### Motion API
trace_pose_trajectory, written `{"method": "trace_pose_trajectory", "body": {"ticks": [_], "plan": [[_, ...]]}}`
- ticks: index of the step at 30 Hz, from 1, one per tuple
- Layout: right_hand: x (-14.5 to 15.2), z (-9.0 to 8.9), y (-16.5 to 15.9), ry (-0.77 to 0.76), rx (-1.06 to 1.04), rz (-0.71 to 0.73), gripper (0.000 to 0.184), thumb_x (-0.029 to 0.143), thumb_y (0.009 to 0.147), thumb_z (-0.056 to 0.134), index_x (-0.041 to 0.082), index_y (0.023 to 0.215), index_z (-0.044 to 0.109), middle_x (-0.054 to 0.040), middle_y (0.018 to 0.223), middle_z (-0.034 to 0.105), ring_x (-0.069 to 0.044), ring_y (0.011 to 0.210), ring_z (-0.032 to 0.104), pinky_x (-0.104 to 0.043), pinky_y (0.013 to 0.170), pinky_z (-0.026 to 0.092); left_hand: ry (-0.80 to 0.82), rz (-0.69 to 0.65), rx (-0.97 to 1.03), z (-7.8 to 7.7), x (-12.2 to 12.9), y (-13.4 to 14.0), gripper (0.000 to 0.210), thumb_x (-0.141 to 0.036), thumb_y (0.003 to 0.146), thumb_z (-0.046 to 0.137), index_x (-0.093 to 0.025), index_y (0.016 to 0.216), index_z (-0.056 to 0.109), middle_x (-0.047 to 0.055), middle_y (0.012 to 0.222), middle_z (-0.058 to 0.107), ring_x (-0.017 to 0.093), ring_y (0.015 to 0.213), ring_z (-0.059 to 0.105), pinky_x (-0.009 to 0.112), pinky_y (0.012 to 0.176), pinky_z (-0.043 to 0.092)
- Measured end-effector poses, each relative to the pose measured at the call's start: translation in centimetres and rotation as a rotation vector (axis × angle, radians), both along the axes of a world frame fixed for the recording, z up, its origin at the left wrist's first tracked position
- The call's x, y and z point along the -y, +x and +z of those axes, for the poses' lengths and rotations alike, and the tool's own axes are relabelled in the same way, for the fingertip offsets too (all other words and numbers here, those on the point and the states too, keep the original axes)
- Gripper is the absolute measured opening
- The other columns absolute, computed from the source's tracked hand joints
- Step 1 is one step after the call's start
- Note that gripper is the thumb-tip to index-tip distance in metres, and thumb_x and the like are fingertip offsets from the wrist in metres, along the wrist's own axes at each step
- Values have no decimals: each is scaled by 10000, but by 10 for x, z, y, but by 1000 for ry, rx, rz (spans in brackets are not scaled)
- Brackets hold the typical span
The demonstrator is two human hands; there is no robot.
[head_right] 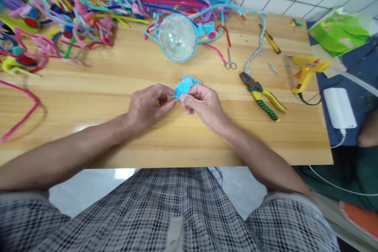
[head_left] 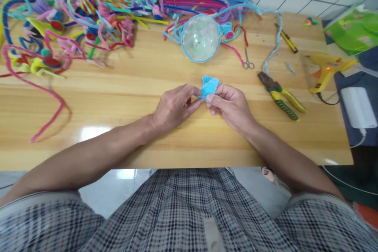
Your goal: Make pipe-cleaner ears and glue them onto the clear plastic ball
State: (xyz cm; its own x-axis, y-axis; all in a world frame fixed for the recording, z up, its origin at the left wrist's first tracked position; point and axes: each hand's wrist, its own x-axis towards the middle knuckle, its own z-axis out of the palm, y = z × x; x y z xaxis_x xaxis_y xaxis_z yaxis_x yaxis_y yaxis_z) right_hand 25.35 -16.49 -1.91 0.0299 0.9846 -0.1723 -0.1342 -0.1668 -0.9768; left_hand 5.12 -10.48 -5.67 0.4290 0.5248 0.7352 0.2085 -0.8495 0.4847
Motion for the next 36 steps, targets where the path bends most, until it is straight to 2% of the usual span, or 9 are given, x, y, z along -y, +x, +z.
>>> {"method": "trace_pose_trajectory", "body": {"ticks": [5, 9, 13, 16, 19, 24, 27, 32, 36], "plan": [[0, -2, -3, 24, -24, -11, 500, 543, 732, 1061, 214, 770, 687, 29, 682, 765, -81, 488, 598, -231, 488, 485, 52, 11, 14, 0, -2, 1, 99, -264, 1095, 767, -189, 1058, 715, -43, 776, 734, 76, 612, 643, 197, 602, 462], [-2, 0, -1, 2, -50, -15, 500, 535, 720, 1067, 212, 759, 687, 26, 690, 767, -84, 498, 611, -232, 498, 497, -19, -6, 6, 2, 0, 0, 128, -310, 1089, 769, -192, 1085, 721, -21, 844, 770, 81, 625, 644, 207, 617, 483], [-4, 2, 2, -37, -63, -7, 494, 542, 726, 1058, 209, 770, 696, 30, 685, 747, -83, 503, 599, -231, 498, 497, -441, -98, 54, 12, 1, -1, 288, -478, 1088, 753, -202, 1155, 708, 2, 882, 774, 91, 594, 591, 227, 577, 481], [-5, 2, 4, -51, -48, 33, 531, 588, 720, 1061, 206, 796, 702, 29, 703, 747, -87, 525, 620, -225, 511, 517, -843, -203, 111, 20, -2, 0, 415, -611, 1094, 717, -209, 994, 706, -3, 750, 713, 101, 535, 535, 243, 511, 436], [-4, 3, 6, -70, -39, 85, 609, 703, 730, 1031, 208, 838, 693, 18, 755, 765, -97, 563, 667, -220, 525, 543, -1024, -236, 151, 24, -5, 3, 503, -666, 1027, 795, -206, 857, 683, 4, 722, 718, 92, 497, 494, 251, 467, 387], [-4, 5, 8, -142, -106, 169, 689, 843, 784, 922, 196, 886, 710, -3, 738, 744, -121, 539, 663, -248, 485, 557, -1066, -190, 254, 26, -2, 6, 475, -641, 977, 866, -216, 881, 679, 6, 771, 760, 88, 498, 518, 247, 457, 400], [-4, 5, 8, -152, -114, 192, 637, 770, 799, 953, 180, 901, 735, 5, 716, 723, -116, 546, 657, -239, 495, 556, -1093, -203, 286, 27, 1, 6, 456, -624, 984, 869, -229, 889, 662, 1, 803, 766, 91, 509, 531, 250, 456, 408], [-5, 3, 9, -30, 30, 200, 484, 619, 886, 939, 203, 842, 694, 23, 731, 718, -94, 564, 644, -214, 528, 539, -1133, -262, 284, 27, 1, 5, 480, -649, 936, 914, -235, 913, 672, -27, 758, 701, 100, 536, 565, 248, 478, 455], [-5, 3, 10, -74, -12, 211, 490, 634, 890, 929, 198, 871, 708, 16, 742, 713, -100, 565, 642, -212, 510, 527, -1121, -276, 273, 23, -1, 6, 501, -665, 899, 942, -233, 920, 688, -27, 726, 682, 105, 533, 562, 254, 475, 454]]}}
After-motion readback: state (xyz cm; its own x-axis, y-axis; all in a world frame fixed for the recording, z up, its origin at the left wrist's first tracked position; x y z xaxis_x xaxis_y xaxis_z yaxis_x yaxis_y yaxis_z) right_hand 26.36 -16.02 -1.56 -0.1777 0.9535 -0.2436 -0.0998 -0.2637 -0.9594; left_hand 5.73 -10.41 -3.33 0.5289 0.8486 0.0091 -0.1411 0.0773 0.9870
